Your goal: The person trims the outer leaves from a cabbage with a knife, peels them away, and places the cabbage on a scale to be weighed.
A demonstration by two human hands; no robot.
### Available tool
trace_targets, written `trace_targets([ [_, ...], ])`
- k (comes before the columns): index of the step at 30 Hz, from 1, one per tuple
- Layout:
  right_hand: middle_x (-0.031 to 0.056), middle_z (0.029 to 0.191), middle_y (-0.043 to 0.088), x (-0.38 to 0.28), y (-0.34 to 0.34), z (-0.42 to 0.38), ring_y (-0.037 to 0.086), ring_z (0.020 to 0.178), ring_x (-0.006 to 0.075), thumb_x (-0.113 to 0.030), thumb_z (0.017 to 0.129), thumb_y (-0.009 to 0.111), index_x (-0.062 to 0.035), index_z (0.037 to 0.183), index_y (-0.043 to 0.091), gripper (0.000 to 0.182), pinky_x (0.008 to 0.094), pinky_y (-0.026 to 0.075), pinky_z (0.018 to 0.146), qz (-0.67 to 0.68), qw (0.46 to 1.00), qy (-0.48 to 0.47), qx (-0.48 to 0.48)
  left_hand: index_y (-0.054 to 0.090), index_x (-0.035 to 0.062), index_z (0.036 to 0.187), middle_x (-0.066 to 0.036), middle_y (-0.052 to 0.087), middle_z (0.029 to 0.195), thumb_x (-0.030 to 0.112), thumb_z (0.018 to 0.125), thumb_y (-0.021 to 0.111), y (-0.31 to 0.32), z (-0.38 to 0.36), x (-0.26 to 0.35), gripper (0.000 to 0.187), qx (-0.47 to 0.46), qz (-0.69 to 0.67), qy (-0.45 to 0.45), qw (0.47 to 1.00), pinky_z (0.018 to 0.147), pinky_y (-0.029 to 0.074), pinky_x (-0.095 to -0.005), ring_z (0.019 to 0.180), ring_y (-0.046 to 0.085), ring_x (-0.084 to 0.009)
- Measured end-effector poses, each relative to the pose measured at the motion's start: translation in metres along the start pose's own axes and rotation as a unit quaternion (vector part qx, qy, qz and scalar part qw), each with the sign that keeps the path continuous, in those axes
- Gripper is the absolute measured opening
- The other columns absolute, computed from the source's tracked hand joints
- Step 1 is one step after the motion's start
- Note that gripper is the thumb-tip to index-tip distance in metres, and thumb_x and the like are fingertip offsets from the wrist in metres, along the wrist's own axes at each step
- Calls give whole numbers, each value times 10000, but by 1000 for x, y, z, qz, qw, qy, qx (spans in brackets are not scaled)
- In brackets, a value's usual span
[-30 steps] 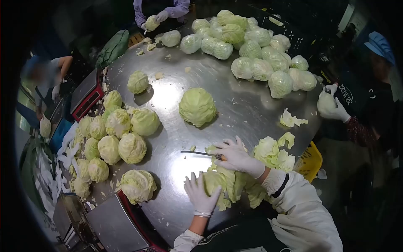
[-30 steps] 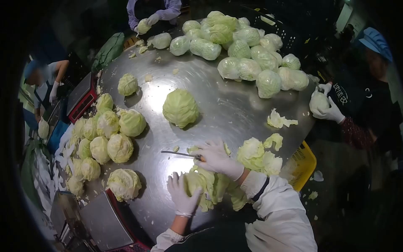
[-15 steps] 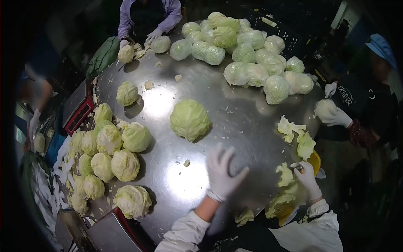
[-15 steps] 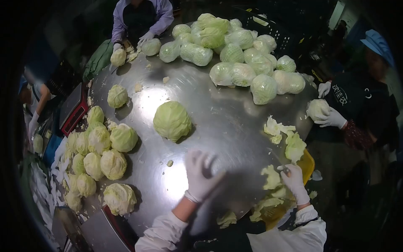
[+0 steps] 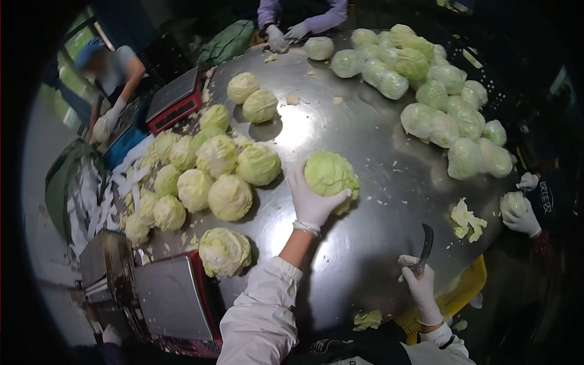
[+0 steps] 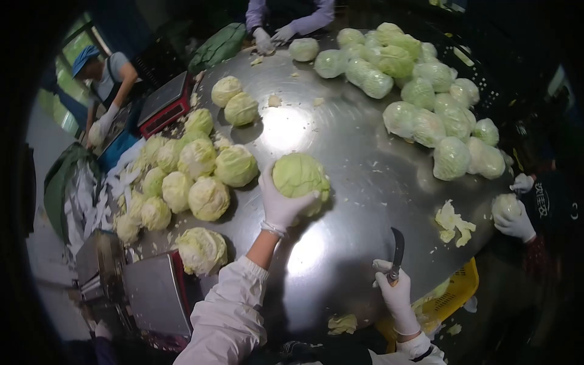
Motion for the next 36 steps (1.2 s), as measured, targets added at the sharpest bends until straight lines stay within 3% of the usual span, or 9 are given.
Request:
trace_targets([
  [5,142,1208,682,-7,70,-9,600,647,80,-105,939,707,9,1465,481,583,214,495,552,130,981,53,-137,254,4,1494,-151,474,1409,74,821,839,-52,-147,9,895,43,-438,-277,854,1105,454,-395,1291,509,-260],
  [11,33,1125,638,-17,128,-68,564,767,45,-223,896,801,-19,1492,452,720,196,489,612,68,931,165,-317,310,129,1445,-147,434,1437,318,945,741,-126,-287,19,687,64,-513,-483,707,980,564,-503,1311,509,-289],
  [15,48,1201,636,-3,135,-82,570,1120,125,-253,900,804,-5,1410,507,641,320,481,1004,23,906,164,-389,312,57,1441,-134,453,1434,429,848,833,-163,-328,-7,873,19,-229,-349,909,1110,411,-450,1293,500,-285],
  [17,42,1131,636,-5,136,-79,561,928,105,-254,910,787,-14,1420,497,634,285,490,825,1,912,152,-381,413,54,1417,-150,499,1387,407,743,903,-173,-290,32,905,108,-13,-157,982,1119,388,-468,1278,496,-312],
  [18,37,1062,636,-6,134,-79,552,737,85,-256,920,769,-22,1429,486,627,250,498,646,-25,915,129,-382,413,54,1417,-150,499,1387,407,743,903,-173,-281,34,905,104,-17,-159,982,1119,388,-468,1278,496,-312],
  [21,55,1015,630,9,129,-80,570,776,134,-220,942,728,-20,1362,506,516,313,528,739,-141,952,-126,-242,536,51,1333,-168,538,1312,363,675,922,-163,-269,39,824,-104,148,-5,983,1100,376,-496,1265,485,-348],
  [27,50,741,531,-18,84,-97,500,644,163,-111,953,666,-51,1313,571,377,338,458,648,-217,941,-55,-256,559,59,1279,-205,532,1290,241,751,832,-131,-278,20,622,-21,74,5,997,1086,366,-531,1250,468,-408],
  [29,128,823,635,-23,77,-100,669,747,320,-174,964,634,-44,1303,544,374,408,532,721,-239,923,-33,-300,530,66,1293,-231,508,1348,235,769,808,-132,-277,18,617,-40,102,25,994,1106,354,-559,1288,463,-437],
  [36,160,896,673,-10,83,-109,682,842,367,-177,962,615,-40,1241,543,320,456,549,744,-362,873,-139,-295,527,58,1308,-246,481,1404,246,786,792,-129,-276,15,615,-45,103,51,992,1123,369,-541,1320,478,-437],
])
Point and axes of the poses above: each hand's wrist, its own z-axis towards the middle knuckle, its own y-axis out of the palm, x = y × z, the point moved 2 cm from there along z, towards the middle knuckle
